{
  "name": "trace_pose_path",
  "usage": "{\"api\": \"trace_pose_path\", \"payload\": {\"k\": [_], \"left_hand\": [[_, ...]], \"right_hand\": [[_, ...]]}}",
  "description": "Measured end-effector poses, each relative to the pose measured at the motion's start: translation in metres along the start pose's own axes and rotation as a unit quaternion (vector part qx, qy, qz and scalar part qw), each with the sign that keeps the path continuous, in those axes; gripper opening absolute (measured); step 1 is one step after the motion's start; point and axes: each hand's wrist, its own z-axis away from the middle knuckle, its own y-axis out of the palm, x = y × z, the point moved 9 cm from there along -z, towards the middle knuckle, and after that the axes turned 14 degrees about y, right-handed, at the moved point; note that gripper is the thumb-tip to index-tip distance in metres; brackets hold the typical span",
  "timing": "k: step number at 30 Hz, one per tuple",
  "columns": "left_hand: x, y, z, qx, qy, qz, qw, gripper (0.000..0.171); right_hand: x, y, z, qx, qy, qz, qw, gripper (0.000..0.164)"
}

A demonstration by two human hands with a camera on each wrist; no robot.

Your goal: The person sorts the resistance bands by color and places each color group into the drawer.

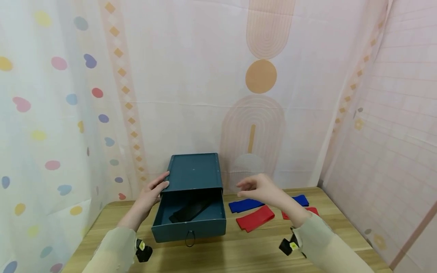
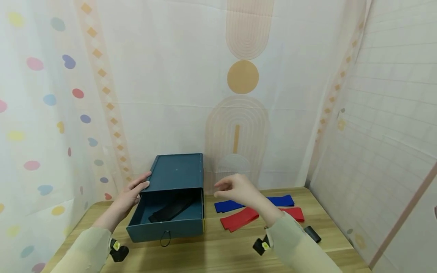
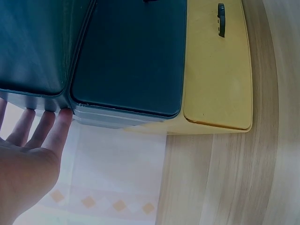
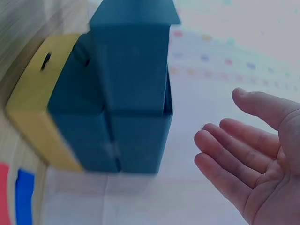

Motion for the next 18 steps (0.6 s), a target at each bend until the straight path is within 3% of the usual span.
{"api": "trace_pose_path", "payload": {"k": [4, 9, 18], "left_hand": [[0.001, 0.0, 0.0, -0.002, -0.004, 0.002, 1.0, 0.064], [0.001, 0.001, -0.001, 0.002, -0.002, 0.003, 1.0, 0.064], [0.002, 0.002, -0.002, -0.002, -0.005, 0.007, 1.0, 0.064]], "right_hand": [[-0.037, -0.015, 0.021, 0.0, 0.022, -0.026, 0.999, 0.032], [-0.09, -0.034, 0.046, -0.034, 0.049, -0.042, 0.997, 0.031], [-0.188, -0.048, 0.079, -0.073, 0.137, -0.09, 0.984, 0.037]]}}
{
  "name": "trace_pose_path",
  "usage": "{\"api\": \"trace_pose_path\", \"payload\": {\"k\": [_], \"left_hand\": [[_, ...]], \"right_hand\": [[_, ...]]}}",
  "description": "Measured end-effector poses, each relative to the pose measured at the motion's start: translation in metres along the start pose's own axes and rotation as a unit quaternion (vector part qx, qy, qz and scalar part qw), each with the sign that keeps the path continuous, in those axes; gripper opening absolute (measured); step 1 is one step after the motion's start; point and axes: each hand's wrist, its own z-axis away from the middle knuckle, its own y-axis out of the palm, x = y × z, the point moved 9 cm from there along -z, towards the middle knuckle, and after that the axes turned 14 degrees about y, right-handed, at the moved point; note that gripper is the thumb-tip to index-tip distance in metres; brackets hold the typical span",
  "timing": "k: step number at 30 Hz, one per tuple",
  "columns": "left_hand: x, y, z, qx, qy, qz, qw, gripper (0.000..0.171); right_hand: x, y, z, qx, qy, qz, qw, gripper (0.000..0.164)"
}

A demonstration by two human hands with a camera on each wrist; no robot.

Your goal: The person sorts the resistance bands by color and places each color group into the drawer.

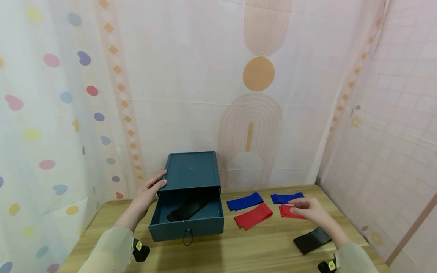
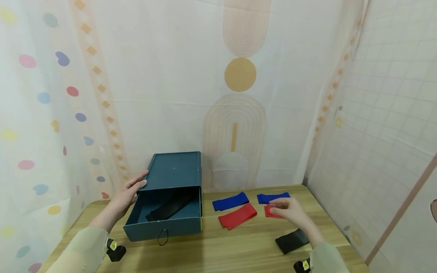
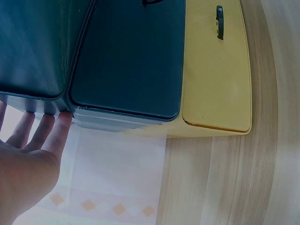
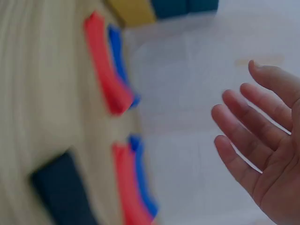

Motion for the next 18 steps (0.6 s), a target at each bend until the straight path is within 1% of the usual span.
{"api": "trace_pose_path", "payload": {"k": [2, 5, 8, 13, 15, 18], "left_hand": [[0.0, 0.0, 0.0, 0.003, 0.001, 0.001, 1.0, 0.064], [0.001, 0.0, 0.0, 0.0, 0.001, 0.001, 1.0, 0.064], [0.001, 0.0, 0.0, 0.0, 0.002, 0.0, 1.0, 0.063], [0.001, -0.001, 0.001, -0.005, 0.001, -0.004, 1.0, 0.062], [0.001, -0.001, 0.002, -0.003, 0.001, -0.005, 1.0, 0.063], [0.0, -0.001, 0.001, 0.0, 0.002, -0.004, 1.0, 0.064]], "right_hand": [[-0.021, -0.006, 0.0, -0.011, 0.034, -0.01, 0.999, 0.04], [-0.049, -0.017, 0.002, -0.038, 0.084, -0.018, 0.996, 0.044], [-0.069, -0.03, 0.005, -0.071, 0.105, -0.01, 0.992, 0.045], [-0.103, -0.05, 0.011, -0.118, 0.15, -0.012, 0.982, 0.046], [-0.116, -0.056, 0.015, -0.131, 0.167, -0.015, 0.977, 0.047], [-0.131, -0.063, 0.021, -0.142, 0.177, -0.025, 0.974, 0.049]]}}
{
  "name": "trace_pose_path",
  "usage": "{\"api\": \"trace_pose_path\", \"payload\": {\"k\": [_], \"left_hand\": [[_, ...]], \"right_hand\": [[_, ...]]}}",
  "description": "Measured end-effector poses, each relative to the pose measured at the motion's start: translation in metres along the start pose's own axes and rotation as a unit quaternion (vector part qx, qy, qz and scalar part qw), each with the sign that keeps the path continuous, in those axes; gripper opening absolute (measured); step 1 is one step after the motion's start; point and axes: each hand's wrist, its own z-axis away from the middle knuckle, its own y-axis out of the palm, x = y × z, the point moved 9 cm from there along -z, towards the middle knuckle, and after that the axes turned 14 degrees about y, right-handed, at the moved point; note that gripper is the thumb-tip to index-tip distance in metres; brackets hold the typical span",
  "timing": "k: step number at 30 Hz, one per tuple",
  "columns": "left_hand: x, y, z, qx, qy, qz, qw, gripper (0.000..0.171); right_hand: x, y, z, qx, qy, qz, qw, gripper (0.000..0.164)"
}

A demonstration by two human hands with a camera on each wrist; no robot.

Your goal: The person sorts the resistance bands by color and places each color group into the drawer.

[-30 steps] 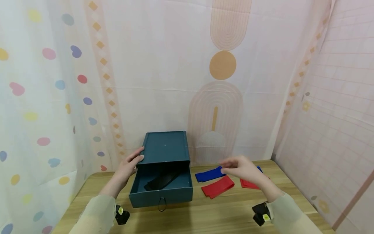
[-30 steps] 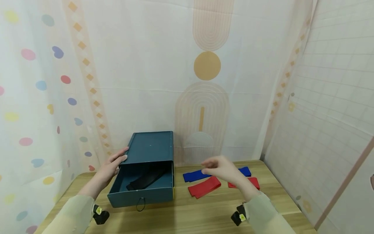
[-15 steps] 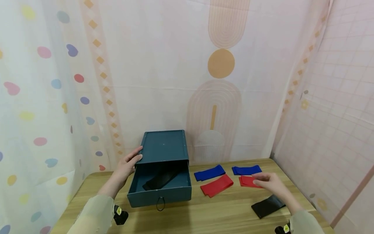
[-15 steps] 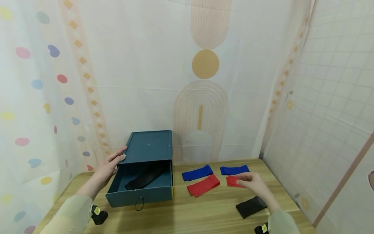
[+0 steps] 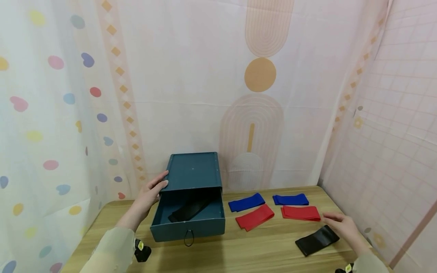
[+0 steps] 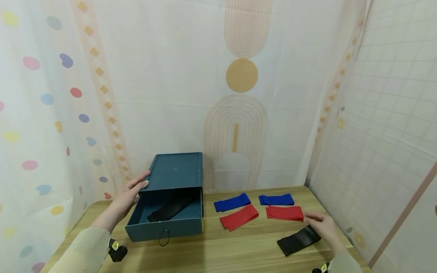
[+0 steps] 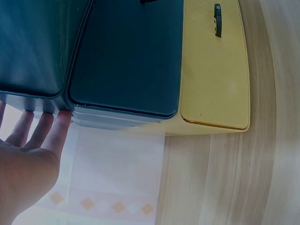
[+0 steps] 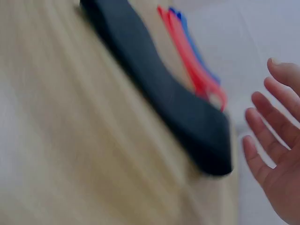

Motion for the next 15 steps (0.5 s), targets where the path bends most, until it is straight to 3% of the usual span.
{"api": "trace_pose_path", "payload": {"k": [7, 15], "left_hand": [[0.0, 0.001, -0.002, 0.0, 0.0, -0.004, 1.0, 0.064], [-0.001, 0.001, -0.002, 0.001, 0.0, -0.005, 1.0, 0.064]], "right_hand": [[-0.036, -0.014, 0.002, -0.019, 0.057, -0.043, 0.997, 0.057], [-0.052, -0.012, 0.0, -0.029, 0.056, -0.043, 0.997, 0.067]]}}
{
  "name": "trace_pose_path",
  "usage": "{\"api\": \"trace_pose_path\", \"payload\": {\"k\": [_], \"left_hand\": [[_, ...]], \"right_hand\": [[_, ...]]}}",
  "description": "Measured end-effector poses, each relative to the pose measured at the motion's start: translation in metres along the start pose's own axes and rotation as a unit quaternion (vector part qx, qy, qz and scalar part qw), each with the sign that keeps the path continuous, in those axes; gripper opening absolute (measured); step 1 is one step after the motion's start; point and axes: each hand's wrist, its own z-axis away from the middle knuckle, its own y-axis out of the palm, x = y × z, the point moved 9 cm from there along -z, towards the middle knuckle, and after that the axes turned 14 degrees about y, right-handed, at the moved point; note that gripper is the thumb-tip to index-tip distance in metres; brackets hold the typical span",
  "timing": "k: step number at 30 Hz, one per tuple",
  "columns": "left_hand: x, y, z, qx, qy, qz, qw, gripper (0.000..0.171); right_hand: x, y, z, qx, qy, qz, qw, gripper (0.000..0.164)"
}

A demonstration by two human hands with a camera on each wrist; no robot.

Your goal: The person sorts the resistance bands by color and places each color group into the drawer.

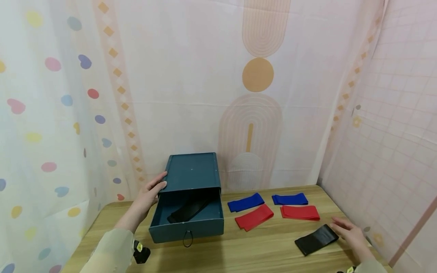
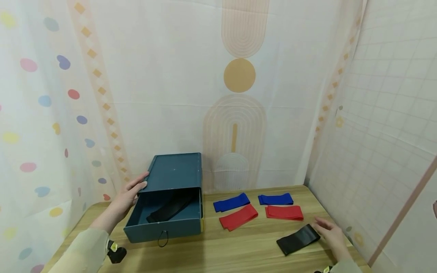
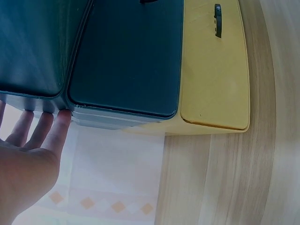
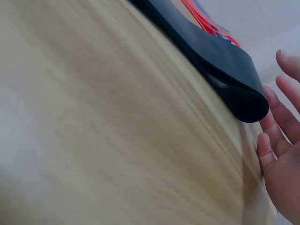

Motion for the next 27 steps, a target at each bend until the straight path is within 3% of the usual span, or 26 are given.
{"api": "trace_pose_path", "payload": {"k": [7, 12, 22, 27], "left_hand": [[0.001, 0.001, -0.001, 0.003, -0.003, 0.005, 1.0, 0.064], [0.005, -0.002, -0.002, -0.003, -0.006, 0.004, 1.0, 0.063], [0.004, 0.001, 0.0, 0.009, -0.005, 0.015, 0.9998, 0.067], [0.004, 0.002, 0.0, 0.012, -0.006, 0.016, 0.9998, 0.065]], "right_hand": [[-0.007, 0.006, -0.001, 0.006, 0.018, 0.032, 0.999, 0.072], [-0.008, 0.014, -0.003, 0.014, 0.009, 0.028, 0.999, 0.071], [-0.009, 0.018, -0.009, 0.008, 0.002, 0.084, 0.996, 0.071], [-0.011, 0.02, -0.01, 0.031, 0.005, 0.103, 0.994, 0.069]]}}
